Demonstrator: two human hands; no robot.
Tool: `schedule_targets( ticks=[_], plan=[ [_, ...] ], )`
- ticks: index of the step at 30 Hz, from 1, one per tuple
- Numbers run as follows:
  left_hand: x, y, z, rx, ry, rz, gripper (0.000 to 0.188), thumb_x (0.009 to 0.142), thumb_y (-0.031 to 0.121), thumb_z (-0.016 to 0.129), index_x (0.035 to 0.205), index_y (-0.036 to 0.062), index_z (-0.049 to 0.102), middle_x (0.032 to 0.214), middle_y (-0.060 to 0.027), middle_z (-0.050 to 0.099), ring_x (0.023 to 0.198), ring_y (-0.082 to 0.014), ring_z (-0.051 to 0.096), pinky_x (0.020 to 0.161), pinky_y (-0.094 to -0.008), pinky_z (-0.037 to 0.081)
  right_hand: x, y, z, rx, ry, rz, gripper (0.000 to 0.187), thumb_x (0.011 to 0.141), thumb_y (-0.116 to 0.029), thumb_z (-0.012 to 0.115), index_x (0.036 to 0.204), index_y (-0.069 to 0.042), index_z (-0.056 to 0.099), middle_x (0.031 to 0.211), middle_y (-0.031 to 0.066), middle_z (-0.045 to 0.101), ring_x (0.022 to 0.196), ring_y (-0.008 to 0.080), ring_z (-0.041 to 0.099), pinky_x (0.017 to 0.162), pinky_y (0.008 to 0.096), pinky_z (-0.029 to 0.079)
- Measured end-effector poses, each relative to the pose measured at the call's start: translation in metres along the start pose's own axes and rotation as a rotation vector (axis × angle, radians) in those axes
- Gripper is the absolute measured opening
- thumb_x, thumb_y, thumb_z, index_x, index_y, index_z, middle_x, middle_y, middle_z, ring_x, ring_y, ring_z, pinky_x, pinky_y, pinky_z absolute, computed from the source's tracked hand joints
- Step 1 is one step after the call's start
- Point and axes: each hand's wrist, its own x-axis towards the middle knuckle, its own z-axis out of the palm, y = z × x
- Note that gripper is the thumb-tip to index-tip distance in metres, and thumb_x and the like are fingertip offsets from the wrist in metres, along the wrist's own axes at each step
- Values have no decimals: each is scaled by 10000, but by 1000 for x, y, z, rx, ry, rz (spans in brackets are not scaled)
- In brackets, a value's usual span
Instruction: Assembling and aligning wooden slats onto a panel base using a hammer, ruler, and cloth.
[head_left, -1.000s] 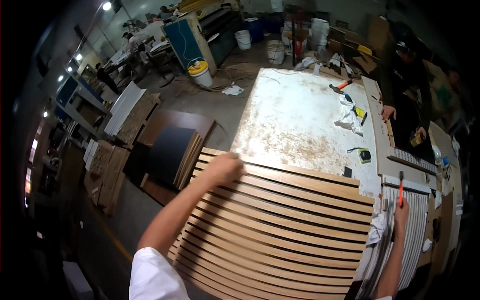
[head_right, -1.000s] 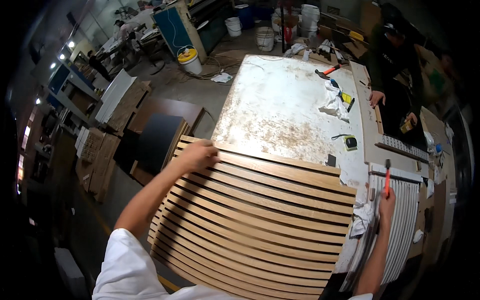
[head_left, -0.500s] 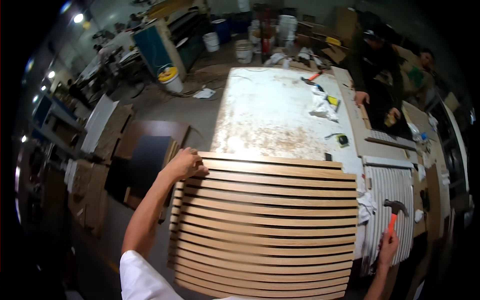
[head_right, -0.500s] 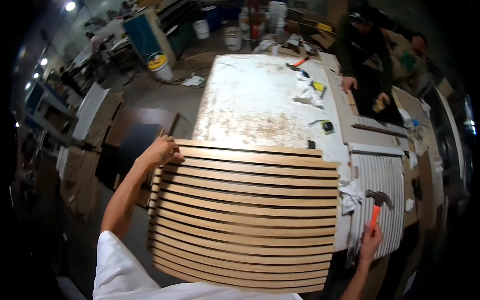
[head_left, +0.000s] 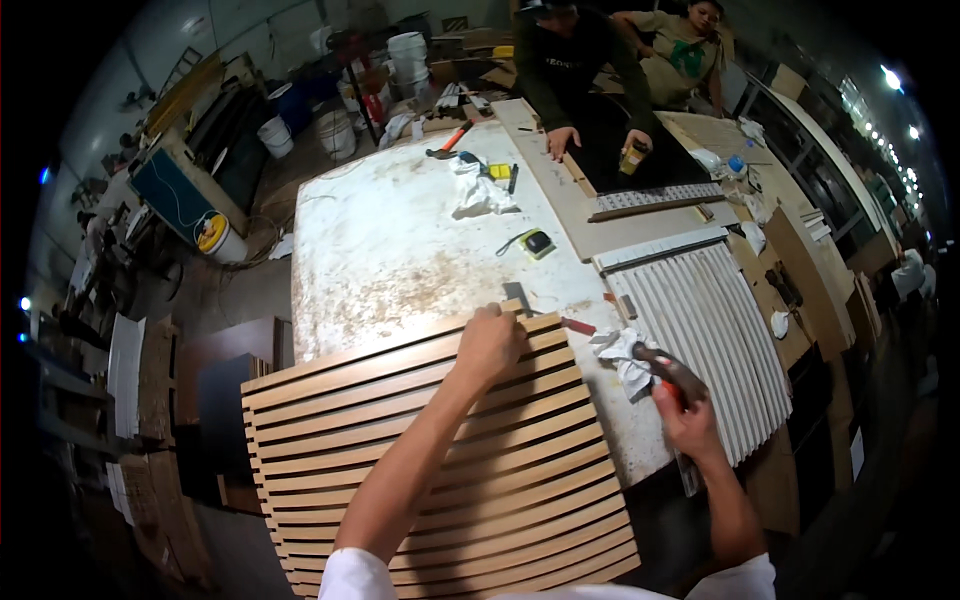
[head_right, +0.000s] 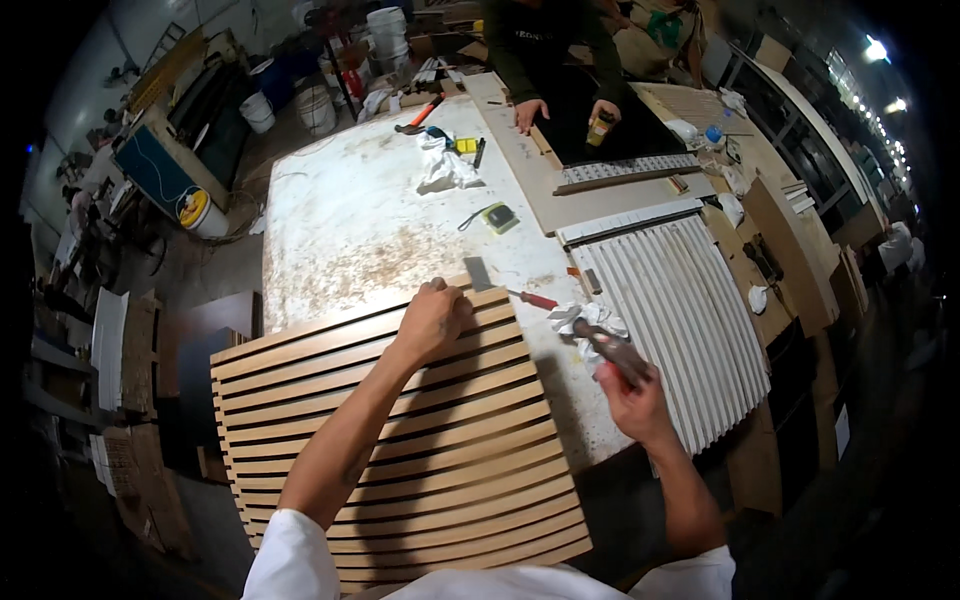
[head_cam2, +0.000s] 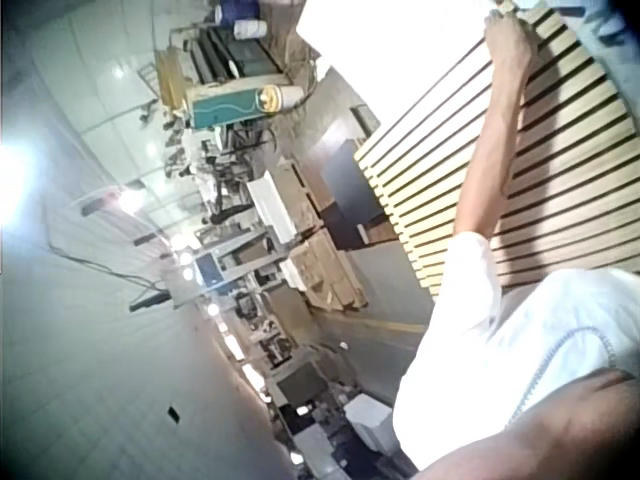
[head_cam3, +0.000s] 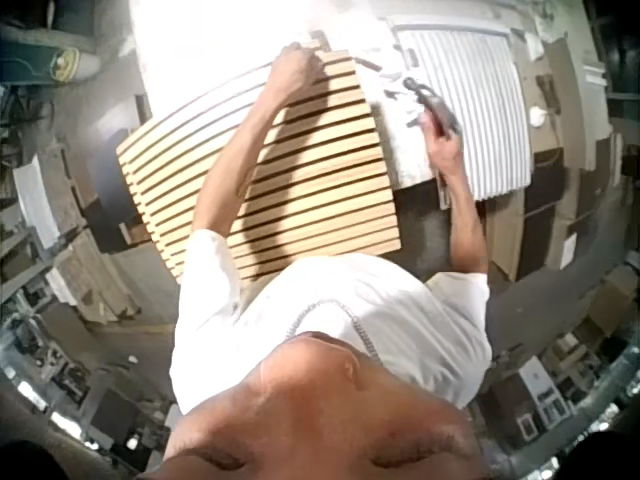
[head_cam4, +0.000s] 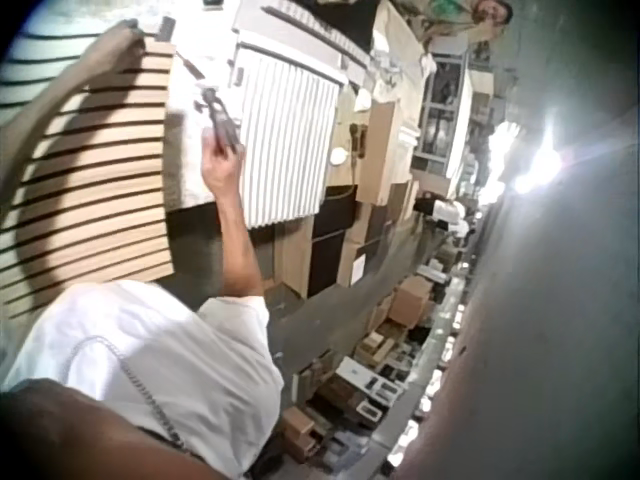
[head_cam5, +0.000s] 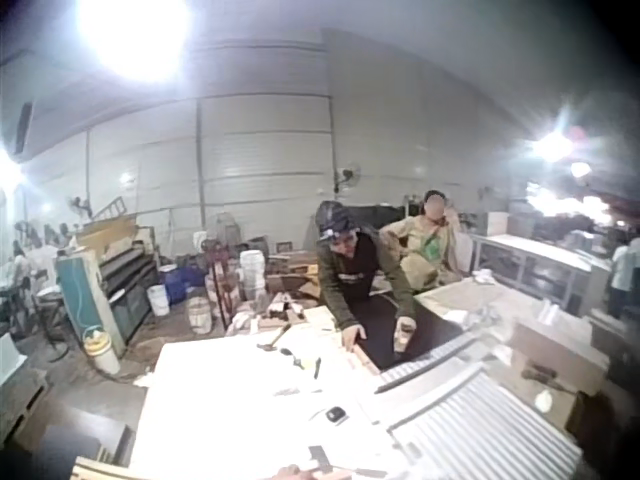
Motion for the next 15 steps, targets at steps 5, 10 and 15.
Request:
schedule_targets(
  ticks=[5, 10, 15],
  plan=[
    [-2, 15, 9, 95, 83, -119, 120, 840, 111, 633, 927, 38, 672, 879, -148, 605, 903, -346, 562, 780, -428, 473, 81, 15, -14, -443, -307, -481, 381, 753, 11, 680, 1118, 21, 572, 921, 145, 652, 762, 275, 661, 648, 325, 527],
    [-5, 14, 12, 62, 183, -115, 148, 853, 132, 666, 965, 37, 670, 889, -116, 614, 891, -320, 562, 769, -407, 470, 147, 44, 18, -551, -399, -840, 255, 785, -75, 609, 1037, -54, 577, 757, 94, 550, 678, 267, 591, 600, 365, 480],
    [-6, 17, 11, -22, 189, -152, 168, 861, 138, 668, 983, 22, 663, 918, -128, 632, 856, -327, 556, 780, -408, 455, 160, 38, 30, -633, -499, -1061, 161, 838, -149, 594, 978, -72, 574, 683, 39, 507, 633, 197, 558, 580, 332, 454]
  ],
)
